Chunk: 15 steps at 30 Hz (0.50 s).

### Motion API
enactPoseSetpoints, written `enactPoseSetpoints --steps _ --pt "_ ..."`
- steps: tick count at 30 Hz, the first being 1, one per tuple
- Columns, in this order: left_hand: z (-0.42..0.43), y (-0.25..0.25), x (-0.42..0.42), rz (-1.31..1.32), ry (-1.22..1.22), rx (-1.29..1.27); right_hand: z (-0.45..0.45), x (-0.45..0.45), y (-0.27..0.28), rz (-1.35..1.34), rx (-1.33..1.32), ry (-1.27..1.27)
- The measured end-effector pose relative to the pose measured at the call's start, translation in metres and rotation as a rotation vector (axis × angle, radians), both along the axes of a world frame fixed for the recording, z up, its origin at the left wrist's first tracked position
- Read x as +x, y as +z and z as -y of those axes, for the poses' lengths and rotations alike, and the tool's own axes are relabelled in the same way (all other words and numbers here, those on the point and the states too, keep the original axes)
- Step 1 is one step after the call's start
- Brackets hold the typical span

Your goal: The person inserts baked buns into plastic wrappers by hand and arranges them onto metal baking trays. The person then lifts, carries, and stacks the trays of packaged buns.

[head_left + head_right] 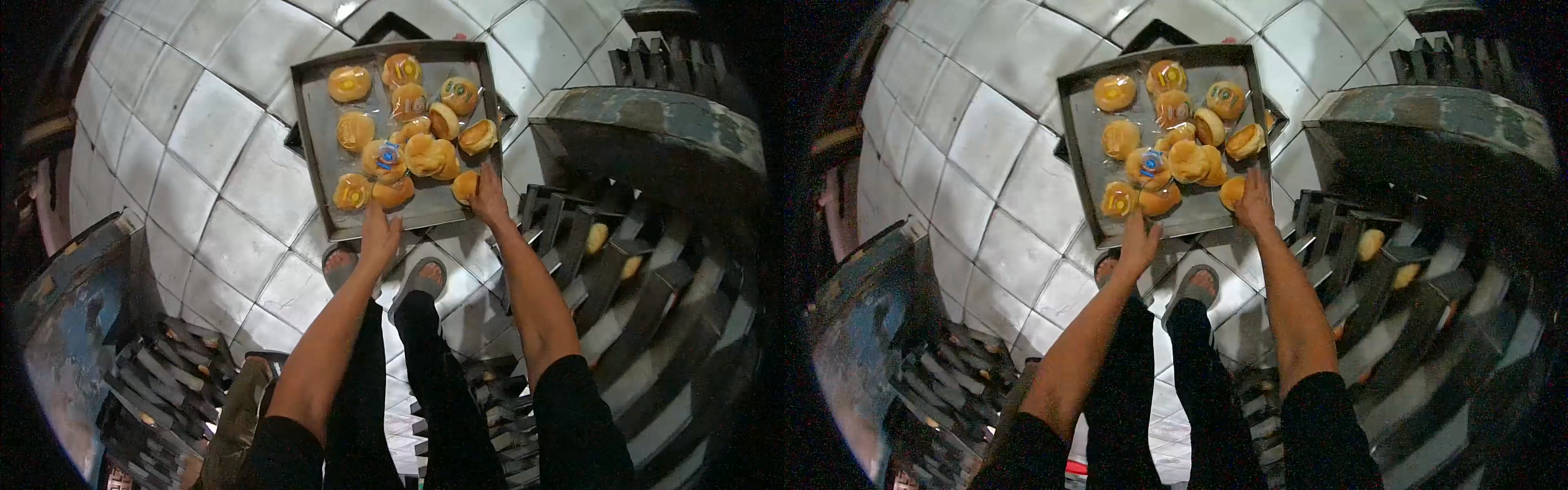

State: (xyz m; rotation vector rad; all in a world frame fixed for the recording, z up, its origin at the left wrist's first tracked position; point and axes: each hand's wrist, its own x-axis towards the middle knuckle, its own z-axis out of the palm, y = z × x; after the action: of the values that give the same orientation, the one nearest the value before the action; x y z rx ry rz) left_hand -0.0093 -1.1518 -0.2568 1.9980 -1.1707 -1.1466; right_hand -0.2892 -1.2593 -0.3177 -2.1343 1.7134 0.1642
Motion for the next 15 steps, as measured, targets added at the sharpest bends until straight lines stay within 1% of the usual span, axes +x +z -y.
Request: enactPoseSetpoints --steps 1,2,3,5,8,10,11,13,14,15 --pt "-0.001 -0.040 -0.008 0.127 0.030 -0.052 -0.004 0.009 0.002 -0.022 0.068 -0.073" --pt "-0.001 -0.068 -0.015 0.255 0.060 -0.105 -0.007 0.018 0.008 -0.043 0.133 -0.145" --pt "0.006 -0.077 -0.017 0.237 0.084 -0.025 -0.006 0.025 0.015 -0.039 0.233 -0.162" --pt "0.023 -0.066 -0.015 0.202 0.133 0.136 -0.002 0.039 0.042 -0.031 0.435 -0.197" --pt "0.039 -0.056 -0.010 0.117 -0.001 0.357 -0.002 0.048 0.097 0.043 0.347 -0.140" --pt "0.032 -0.064 -0.014 0.276 -0.051 0.263 0.001 0.055 0.107 0.197 0.265 -0.098" --pt "0.028 -0.071 -0.020 0.355 -0.077 0.214 0.004 0.057 0.108 0.274 0.220 -0.077" --pt "0.027 -0.084 -0.030 0.082 -0.063 0.222 0.020 0.063 0.077 0.501 0.172 -0.057" --pt "0.026 -0.094 -0.022 -0.009 -0.031 0.222 0.031 0.083 0.057 0.661 0.152 -0.023" --pt "0.014 -0.115 -0.039 0.112 -0.027 0.144 0.047 0.100 0.047 0.518 0.307 0.002"
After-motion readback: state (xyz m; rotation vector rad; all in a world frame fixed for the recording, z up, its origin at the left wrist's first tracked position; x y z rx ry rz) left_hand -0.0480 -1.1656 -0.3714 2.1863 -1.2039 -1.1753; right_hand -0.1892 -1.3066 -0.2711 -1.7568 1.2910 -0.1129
